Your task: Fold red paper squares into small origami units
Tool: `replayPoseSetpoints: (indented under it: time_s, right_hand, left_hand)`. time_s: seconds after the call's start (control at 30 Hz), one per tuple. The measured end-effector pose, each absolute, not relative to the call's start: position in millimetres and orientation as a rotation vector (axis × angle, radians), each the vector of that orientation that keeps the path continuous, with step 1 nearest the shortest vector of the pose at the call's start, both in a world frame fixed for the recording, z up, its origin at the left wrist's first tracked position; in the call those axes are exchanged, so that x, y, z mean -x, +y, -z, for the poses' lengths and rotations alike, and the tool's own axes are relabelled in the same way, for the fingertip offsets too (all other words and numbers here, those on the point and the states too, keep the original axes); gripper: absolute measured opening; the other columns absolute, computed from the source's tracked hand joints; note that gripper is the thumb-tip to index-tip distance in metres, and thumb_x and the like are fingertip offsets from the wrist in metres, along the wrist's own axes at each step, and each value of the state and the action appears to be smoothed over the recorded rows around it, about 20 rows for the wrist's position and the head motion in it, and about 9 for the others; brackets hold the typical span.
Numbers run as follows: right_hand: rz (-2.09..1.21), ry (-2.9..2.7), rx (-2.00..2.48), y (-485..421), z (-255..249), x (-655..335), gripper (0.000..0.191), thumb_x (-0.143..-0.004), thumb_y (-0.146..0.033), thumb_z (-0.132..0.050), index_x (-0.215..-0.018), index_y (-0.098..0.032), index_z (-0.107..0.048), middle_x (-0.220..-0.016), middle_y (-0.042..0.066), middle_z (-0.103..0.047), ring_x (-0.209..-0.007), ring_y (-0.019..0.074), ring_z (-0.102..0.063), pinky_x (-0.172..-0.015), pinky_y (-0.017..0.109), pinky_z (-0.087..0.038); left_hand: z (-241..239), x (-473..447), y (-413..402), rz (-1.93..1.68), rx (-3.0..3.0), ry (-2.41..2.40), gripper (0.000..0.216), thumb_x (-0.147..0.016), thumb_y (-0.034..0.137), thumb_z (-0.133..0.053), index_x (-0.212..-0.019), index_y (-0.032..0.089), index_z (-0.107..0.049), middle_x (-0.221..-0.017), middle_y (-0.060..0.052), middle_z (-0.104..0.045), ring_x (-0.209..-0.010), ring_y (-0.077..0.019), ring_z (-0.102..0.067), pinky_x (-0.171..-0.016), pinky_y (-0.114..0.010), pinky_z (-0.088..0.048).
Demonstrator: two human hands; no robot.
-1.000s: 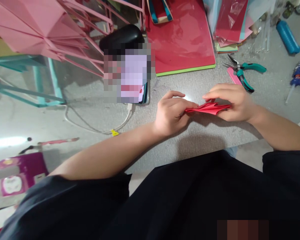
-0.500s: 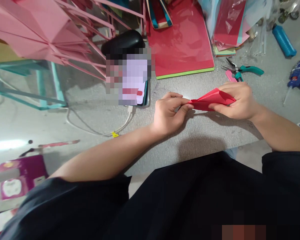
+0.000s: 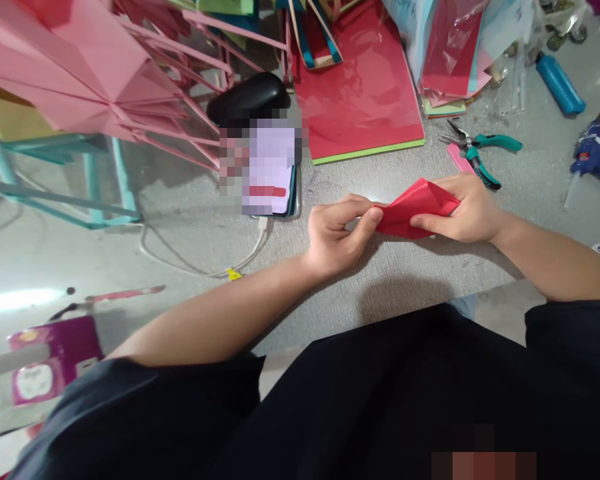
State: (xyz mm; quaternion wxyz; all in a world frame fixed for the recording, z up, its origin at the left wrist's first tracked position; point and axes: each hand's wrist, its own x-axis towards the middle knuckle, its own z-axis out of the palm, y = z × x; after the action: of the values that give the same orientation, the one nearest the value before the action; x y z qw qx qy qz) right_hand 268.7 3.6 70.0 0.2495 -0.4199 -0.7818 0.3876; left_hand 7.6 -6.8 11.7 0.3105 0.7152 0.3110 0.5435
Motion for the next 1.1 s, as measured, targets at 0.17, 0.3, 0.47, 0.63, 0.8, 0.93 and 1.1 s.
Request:
replayPoseSetpoints:
  time_s: [0.17, 0.3, 0.47, 0.63, 0.8, 0.93, 1.1]
  right_hand:
    - [-1.135, -2.032, 1.133, 6.7, -66.0, -271.7, 0.045, -0.094, -0.057, -0.092, -0.076, -0.024, -0.067, -0.067, -0.003, -0.06, -0.06, 0.0139, -0.05, -0.056, 0.032, -0.042]
    - [-1.147, -2.012, 1.144, 11.4, -62.5, -275.9, 0.047, -0.094, -0.058, -0.09, -0.073, -0.026, -0.062, -0.067, -0.002, -0.059, -0.063, 0.0167, -0.052, -0.058, 0.035, -0.046]
    - [-1.164, -1.982, 1.122, 18.9, -55.3, -278.7, 0.044, -0.091, -0.051, -0.095, -0.073, -0.024, -0.065, -0.07, 0.0, -0.066, -0.067, 0.0179, -0.058, -0.059, 0.034, -0.051]
    - [-1.178, -1.953, 1.077, 28.6, -52.5, -282.7, 0.035, -0.093, -0.05, -0.09, -0.076, -0.026, -0.071, -0.074, 0.001, -0.072, -0.071, 0.0201, -0.063, -0.065, 0.037, -0.056]
    - [-1.163, -1.741, 1.082, 25.8, -44.9, -276.4, 0.029, -0.098, -0.049, -0.085, -0.095, -0.027, -0.066, -0.088, 0.0, -0.071, -0.076, 0.0172, -0.065, -0.07, 0.034, -0.058]
    - [-1.215, -1.547, 1.006, 10.4, -31.0, -259.2, 0.051, -0.093, -0.048, -0.091, -0.126, -0.031, -0.056, -0.115, 0.002, -0.076, -0.092, 0.0186, -0.075, -0.079, 0.035, -0.065]
    - [-1.054, -1.466, 1.085, -0.4, -24.4, -247.1, 0.053, -0.091, -0.039, -0.091, -0.126, -0.031, -0.052, -0.094, -0.004, -0.075, -0.079, 0.019, -0.076, -0.076, 0.038, -0.067]
  left_hand:
    - [-15.7, -5.0, -10.5, -1.335, -1.749, 0.99, 0.044, -0.116, 0.057, -0.069, -0.091, 0.027, -0.089, -0.08, -0.004, -0.086, -0.067, -0.0185, -0.079, -0.061, -0.032, -0.062]
    - [-15.1, -6.1, -8.0, -1.21, -1.699, 1.001, 0.054, -0.107, 0.069, -0.077, -0.081, 0.021, -0.084, -0.068, -0.003, -0.077, -0.058, -0.014, -0.065, -0.053, -0.028, -0.049]
    - [-14.4, -10.1, -5.8, -1.073, -1.625, 0.998, 0.059, -0.103, 0.065, -0.082, -0.065, 0.022, -0.07, -0.056, 0.002, -0.057, -0.051, -0.0112, -0.044, -0.046, -0.029, -0.033]
    - [-14.8, -7.5, -5.8, -1.144, -1.634, 1.086, 0.055, -0.104, 0.06, -0.081, -0.067, 0.022, -0.066, -0.059, 0.003, -0.055, -0.053, -0.0113, -0.043, -0.047, -0.028, -0.033]
    - [-15.1, -4.5, -5.5, -1.284, -1.635, 1.131, 0.061, -0.107, 0.069, -0.076, -0.068, 0.024, -0.064, -0.059, 0.002, -0.055, -0.054, -0.0121, -0.043, -0.048, -0.03, -0.037]
    - [-8.3, -8.7, -4.4, -1.332, -1.568, 1.089, 0.06, -0.106, 0.074, -0.076, -0.074, 0.024, -0.067, -0.064, 0.002, -0.061, -0.056, -0.0121, -0.049, -0.05, -0.029, -0.044]
    - [8.2, -13.1, 1.6, -1.393, -1.434, 0.96, 0.046, -0.102, 0.066, -0.086, -0.122, 0.027, -0.071, -0.091, -0.001, -0.081, -0.074, -0.0156, -0.078, -0.065, -0.027, -0.063]
